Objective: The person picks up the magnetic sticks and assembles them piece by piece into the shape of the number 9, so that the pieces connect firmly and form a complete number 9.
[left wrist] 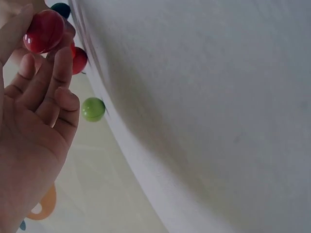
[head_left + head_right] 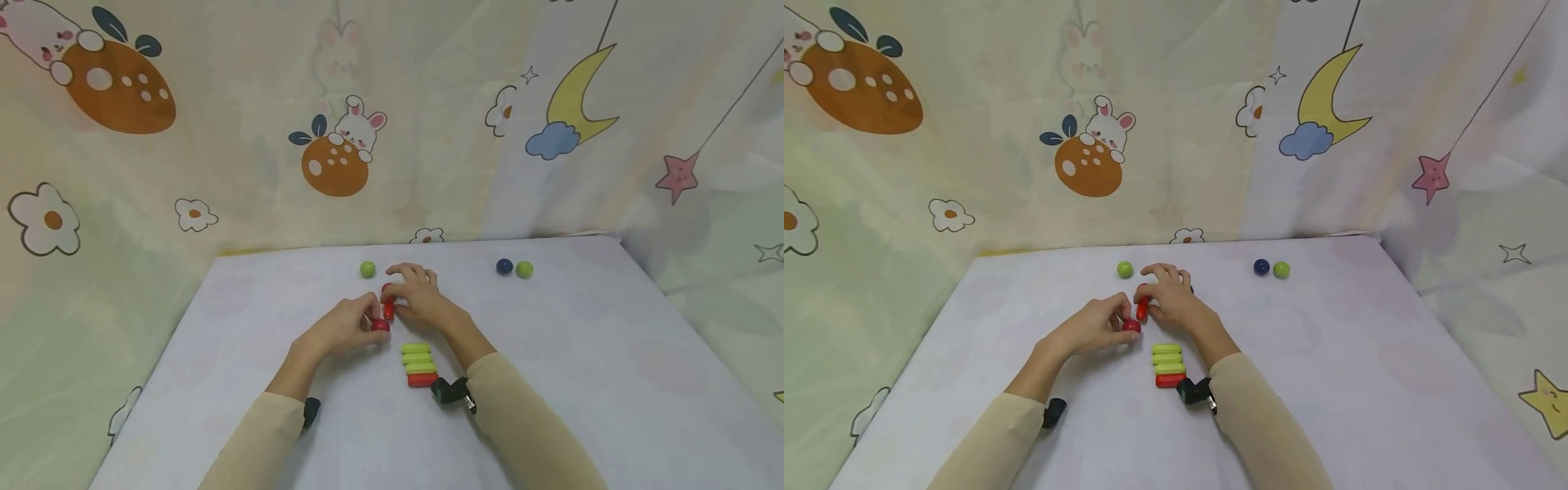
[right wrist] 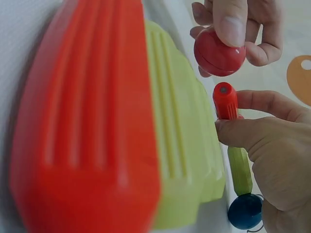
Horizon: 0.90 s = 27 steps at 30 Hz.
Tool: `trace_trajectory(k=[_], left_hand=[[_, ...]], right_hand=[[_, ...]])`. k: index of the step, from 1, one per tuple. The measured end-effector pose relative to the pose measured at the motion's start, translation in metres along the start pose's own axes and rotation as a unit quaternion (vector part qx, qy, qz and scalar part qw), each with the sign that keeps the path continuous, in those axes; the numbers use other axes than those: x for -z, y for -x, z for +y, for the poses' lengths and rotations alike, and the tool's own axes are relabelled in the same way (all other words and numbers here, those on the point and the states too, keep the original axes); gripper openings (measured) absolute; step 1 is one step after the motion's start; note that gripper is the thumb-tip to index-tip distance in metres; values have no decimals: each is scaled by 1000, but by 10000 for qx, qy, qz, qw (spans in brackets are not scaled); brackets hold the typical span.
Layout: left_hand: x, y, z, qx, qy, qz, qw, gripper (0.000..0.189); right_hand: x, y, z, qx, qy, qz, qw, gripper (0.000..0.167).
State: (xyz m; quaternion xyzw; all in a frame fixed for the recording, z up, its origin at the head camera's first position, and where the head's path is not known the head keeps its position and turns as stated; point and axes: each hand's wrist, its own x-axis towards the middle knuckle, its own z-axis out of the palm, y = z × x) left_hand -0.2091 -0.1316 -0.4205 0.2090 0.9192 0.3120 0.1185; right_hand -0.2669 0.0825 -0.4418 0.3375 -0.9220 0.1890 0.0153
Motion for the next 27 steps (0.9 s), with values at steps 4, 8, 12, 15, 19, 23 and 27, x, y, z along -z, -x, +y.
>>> trace_trajectory(k=[4,8,12,15,19,23,27], left_hand=[[-2,-4,-1,-16,-18,51,10000,33],[-3,-6,-2,30,-114,104,9999,33],[-4,-8,-3,31,-218,155,9996,33],[-5,-10,-3,10,-284,156,9995,32],[-3,-10,-3,110,-307,166,9993,31],[-2,-10,-3,178,-292,113,9994,31],[-4,-11,-3,236,-314,42,9992,32]], right_hand=[[-1,0,2,14,-5,24,10000,22],[-4,0,3,-20,17,2,10000,22],[-5,0,3,-76,29,-34,10000,24],[-5,0,4,-47,-4,38,10000,22],[-4,0,4,48,-155,138,9998,18],[-2,-1,2,56,-194,150,9997,18],[0,1,3,-65,-101,154,9998,28]])
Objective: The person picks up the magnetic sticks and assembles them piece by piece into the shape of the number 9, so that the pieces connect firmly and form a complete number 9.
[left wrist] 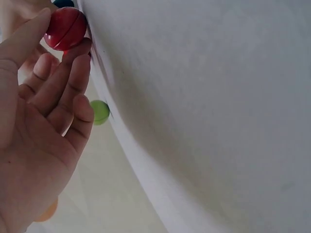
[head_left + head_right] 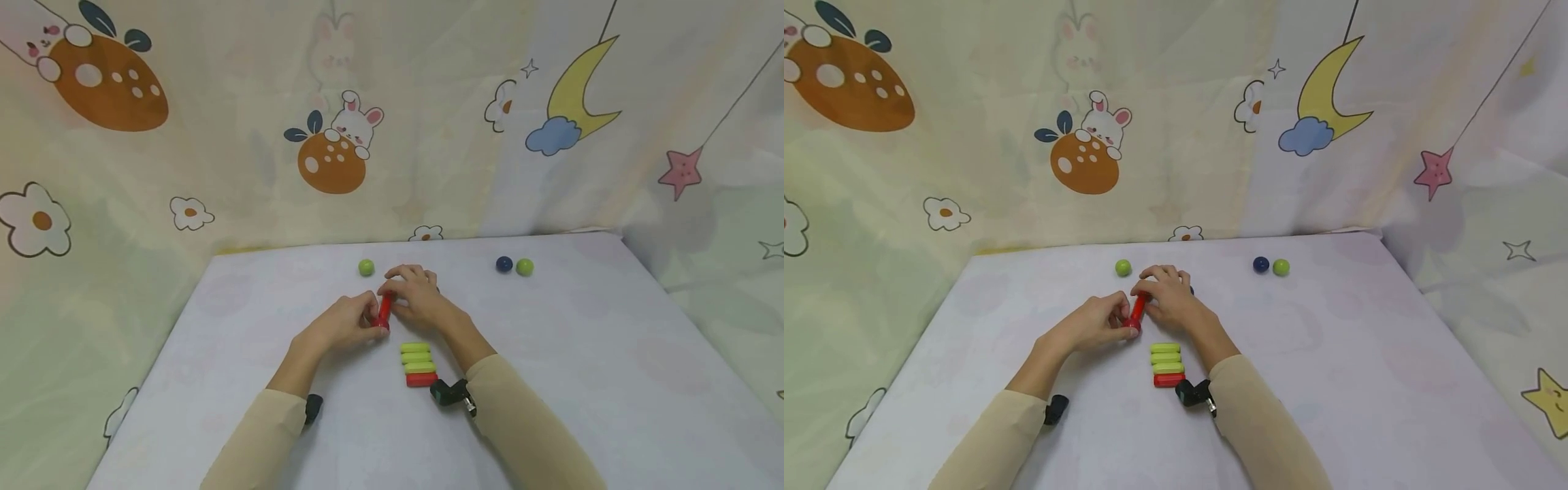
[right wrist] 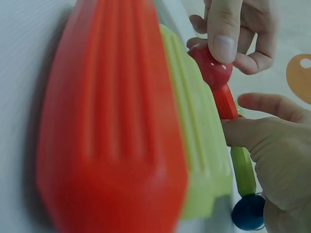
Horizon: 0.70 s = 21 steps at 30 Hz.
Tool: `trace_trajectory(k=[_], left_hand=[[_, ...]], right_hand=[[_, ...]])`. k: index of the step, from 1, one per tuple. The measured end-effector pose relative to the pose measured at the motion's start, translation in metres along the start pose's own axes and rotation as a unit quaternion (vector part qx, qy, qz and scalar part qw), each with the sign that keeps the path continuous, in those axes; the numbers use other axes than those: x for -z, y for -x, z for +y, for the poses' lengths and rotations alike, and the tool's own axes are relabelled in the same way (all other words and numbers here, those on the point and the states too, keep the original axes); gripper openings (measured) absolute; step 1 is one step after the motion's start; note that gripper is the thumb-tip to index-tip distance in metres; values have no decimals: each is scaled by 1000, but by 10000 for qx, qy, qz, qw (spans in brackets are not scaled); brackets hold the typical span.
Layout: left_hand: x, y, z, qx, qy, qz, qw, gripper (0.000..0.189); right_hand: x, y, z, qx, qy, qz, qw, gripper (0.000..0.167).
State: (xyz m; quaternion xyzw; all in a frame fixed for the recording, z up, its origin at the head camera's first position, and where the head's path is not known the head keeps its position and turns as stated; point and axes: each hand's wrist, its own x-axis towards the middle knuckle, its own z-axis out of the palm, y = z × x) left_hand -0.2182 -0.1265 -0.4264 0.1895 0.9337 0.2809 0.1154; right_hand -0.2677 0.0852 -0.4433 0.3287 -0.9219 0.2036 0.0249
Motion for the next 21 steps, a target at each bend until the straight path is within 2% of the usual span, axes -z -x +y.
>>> trace_trajectory(k=[5,9,13,18,21], left_hand=[[-1,1,0,63,-24,-30,10000,33],[1,0,1,145,-2,-164,9998,33],[2,-1,1,196,60,-333,9992,34],[2,0,-1,248,71,-417,9988,35],[0,-2,-3,206,128,-378,9990,35]], right_hand=[[6,7,8,-443,-32,190,9988,44],[11,16,24,-913,-88,326,9953,54],[12,28,41,-1366,-393,244,9895,61],[10,42,52,-1467,-1101,-90,9830,56],[10,43,52,-1471,-1210,-150,9816,49]])
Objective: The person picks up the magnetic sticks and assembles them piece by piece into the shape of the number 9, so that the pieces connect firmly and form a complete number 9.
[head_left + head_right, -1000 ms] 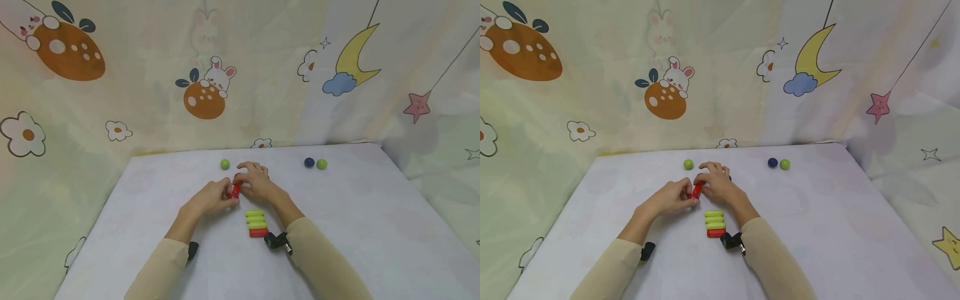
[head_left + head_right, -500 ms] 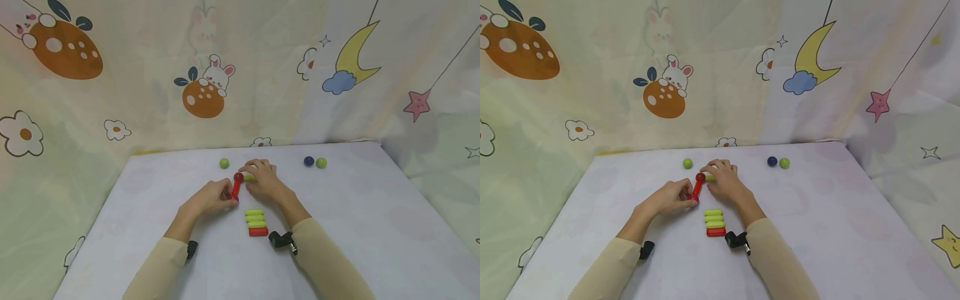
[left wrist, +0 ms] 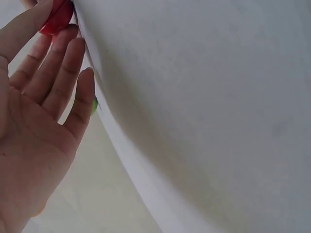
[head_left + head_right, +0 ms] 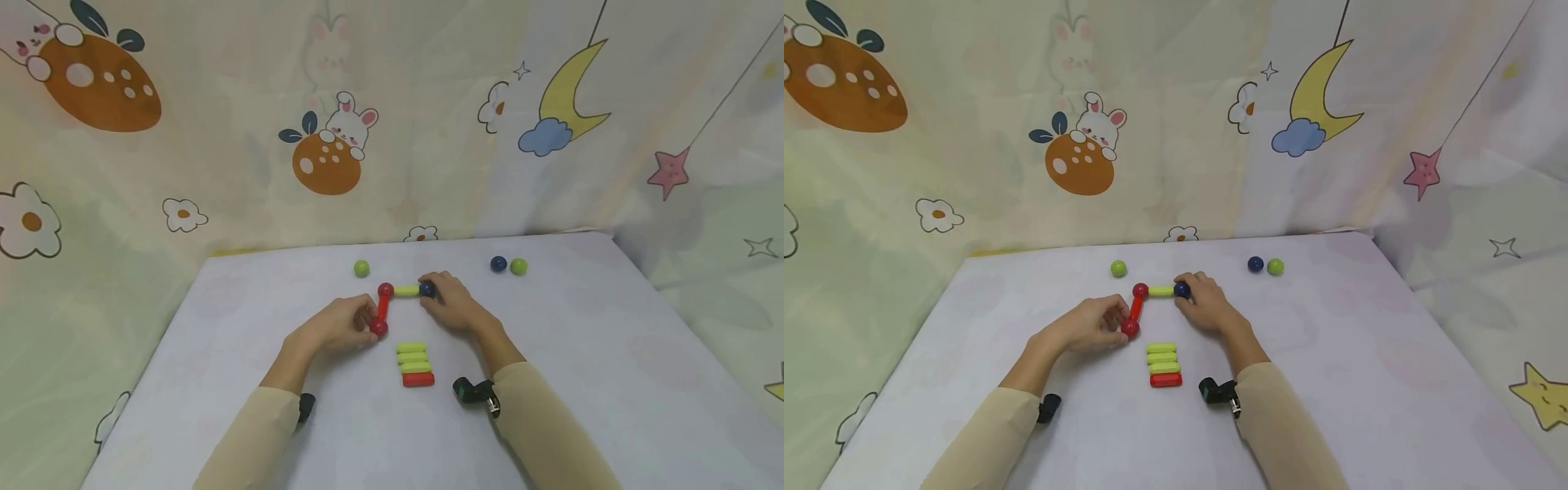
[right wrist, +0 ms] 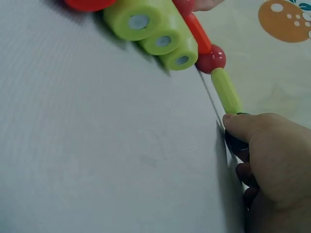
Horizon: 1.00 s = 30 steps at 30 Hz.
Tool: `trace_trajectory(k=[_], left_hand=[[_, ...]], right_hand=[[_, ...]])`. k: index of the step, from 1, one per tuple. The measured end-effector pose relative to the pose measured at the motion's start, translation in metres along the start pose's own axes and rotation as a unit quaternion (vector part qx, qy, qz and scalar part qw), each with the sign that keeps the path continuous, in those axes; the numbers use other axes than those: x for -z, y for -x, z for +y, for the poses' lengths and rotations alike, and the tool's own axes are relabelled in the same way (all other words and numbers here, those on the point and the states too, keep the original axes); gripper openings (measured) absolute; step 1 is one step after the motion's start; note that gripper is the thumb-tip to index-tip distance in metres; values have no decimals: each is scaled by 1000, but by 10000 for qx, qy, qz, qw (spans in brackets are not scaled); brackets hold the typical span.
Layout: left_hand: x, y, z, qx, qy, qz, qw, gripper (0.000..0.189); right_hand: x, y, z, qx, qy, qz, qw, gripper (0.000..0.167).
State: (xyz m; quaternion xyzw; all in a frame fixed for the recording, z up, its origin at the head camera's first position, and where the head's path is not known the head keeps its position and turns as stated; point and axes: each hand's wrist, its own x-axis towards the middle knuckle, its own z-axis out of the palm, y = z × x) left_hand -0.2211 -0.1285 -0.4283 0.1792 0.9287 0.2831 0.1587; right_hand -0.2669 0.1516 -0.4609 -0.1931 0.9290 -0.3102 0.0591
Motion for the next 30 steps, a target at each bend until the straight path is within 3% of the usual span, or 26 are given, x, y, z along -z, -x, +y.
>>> trace_trajectory(k=[9,18,30], left_hand=[[-2,-11,0,-180,254,119,9994,35],[1,-4,-7,-27,496,93,9987,33],[0,-9,-6,-63,470,39,9989,33]], right_hand=[[1,-2,6,-278,-83,177,9994,48],[-6,-3,1,-293,-278,225,9989,50],[-8,-4,2,-251,-105,445,9986,50]])
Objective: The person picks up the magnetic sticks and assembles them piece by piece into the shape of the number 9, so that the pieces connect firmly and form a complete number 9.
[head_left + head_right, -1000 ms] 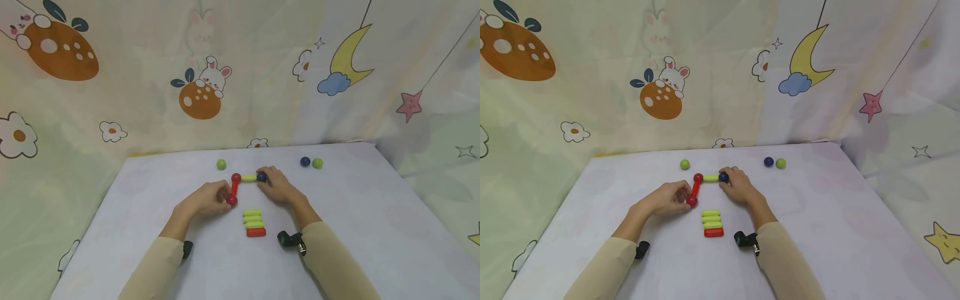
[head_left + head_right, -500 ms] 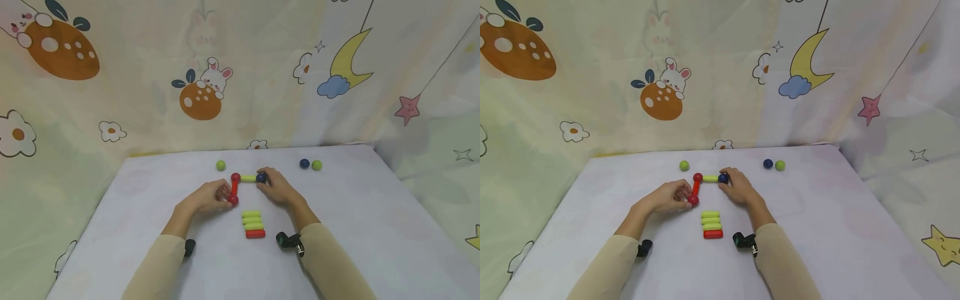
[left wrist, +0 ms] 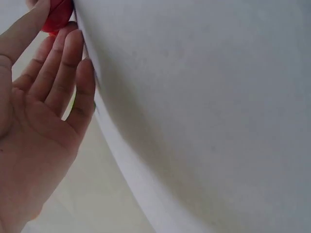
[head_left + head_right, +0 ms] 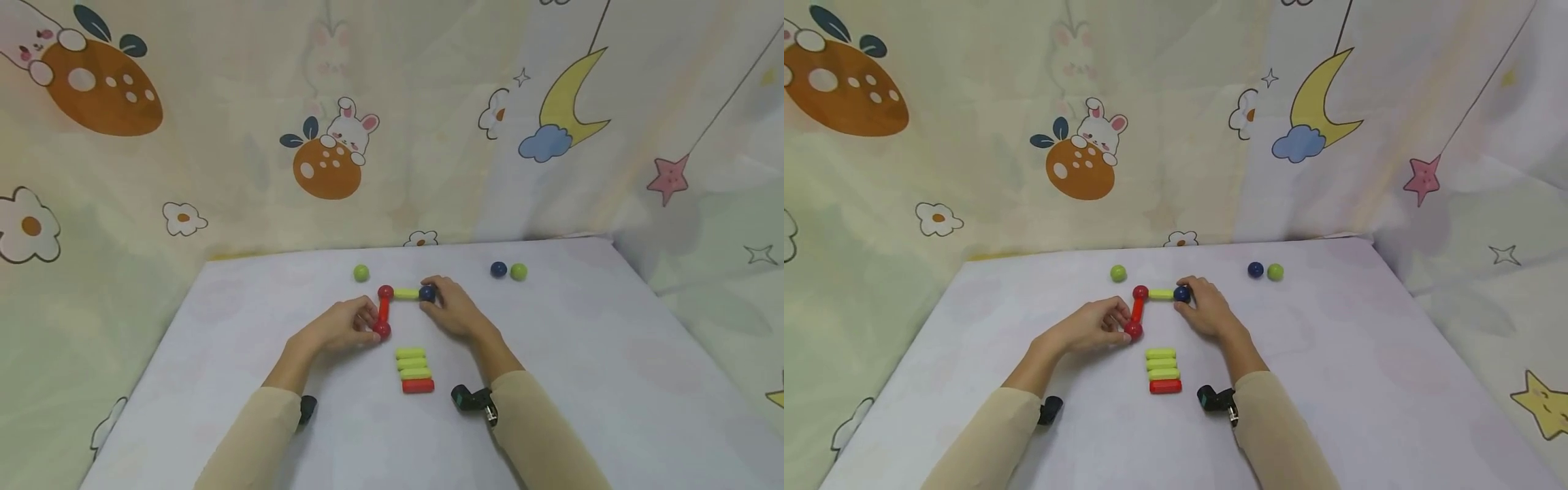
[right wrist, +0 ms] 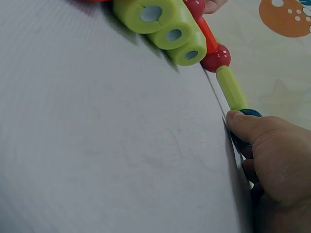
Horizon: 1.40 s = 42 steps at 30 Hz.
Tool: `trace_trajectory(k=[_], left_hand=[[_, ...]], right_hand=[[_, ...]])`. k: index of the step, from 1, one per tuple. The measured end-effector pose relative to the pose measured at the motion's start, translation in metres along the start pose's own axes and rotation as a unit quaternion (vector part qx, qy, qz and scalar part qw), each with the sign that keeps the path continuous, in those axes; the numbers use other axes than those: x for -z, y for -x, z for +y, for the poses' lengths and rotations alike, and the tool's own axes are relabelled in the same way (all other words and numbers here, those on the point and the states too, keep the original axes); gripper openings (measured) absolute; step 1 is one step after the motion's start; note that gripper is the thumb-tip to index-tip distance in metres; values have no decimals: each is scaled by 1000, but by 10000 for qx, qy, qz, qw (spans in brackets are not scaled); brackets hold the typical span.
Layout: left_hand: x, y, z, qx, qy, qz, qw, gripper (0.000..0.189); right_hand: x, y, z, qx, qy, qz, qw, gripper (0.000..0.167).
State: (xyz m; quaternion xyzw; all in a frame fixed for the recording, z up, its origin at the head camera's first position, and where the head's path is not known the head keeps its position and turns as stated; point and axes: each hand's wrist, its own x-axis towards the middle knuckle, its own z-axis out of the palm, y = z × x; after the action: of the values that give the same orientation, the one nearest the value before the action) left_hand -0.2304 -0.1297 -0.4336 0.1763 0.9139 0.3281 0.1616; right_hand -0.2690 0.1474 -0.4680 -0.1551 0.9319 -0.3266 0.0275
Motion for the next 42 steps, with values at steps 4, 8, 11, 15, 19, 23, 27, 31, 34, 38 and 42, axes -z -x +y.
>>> trace_trajectory(k=[4,8,11,15,19,23,27,31,34,38,42], left_hand=[[-1,0,5,-28,-137,13,9999,39],[-2,1,6,-31,-269,-47,9996,47],[-2,4,4,-5,-263,-153,9995,46],[-4,2,0,-53,-178,-305,9994,44],[-4,-2,-5,-186,13,-436,9989,44],[-1,-8,-11,-265,362,-642,9969,42],[3,-14,-15,-159,626,-630,9959,40],[6,-15,-17,1,734,-612,9954,42],[4,-15,-16,2,762,-706,9946,44],[1,-16,-12,-53,793,-696,9944,45],[3,-16,-11,-43,753,-683,9948,45]], right_hand=[[1,-1,1,56,165,88,9998,48],[1,-2,1,46,124,123,9998,48],[-2,-1,1,-12,32,71,10000,49],[-7,2,4,-85,0,26,10000,49],[-8,4,5,-61,-20,42,10000,49],[-8,4,5,-114,54,7,9999,49],[-7,-1,4,-30,90,37,9999,49],[-5,-8,2,38,-18,-91,9999,52],[-2,-7,4,-205,-243,-220,9993,55],[3,-5,6,-433,-565,-129,9974,53],[4,-6,6,-345,-591,-91,9976,50]])
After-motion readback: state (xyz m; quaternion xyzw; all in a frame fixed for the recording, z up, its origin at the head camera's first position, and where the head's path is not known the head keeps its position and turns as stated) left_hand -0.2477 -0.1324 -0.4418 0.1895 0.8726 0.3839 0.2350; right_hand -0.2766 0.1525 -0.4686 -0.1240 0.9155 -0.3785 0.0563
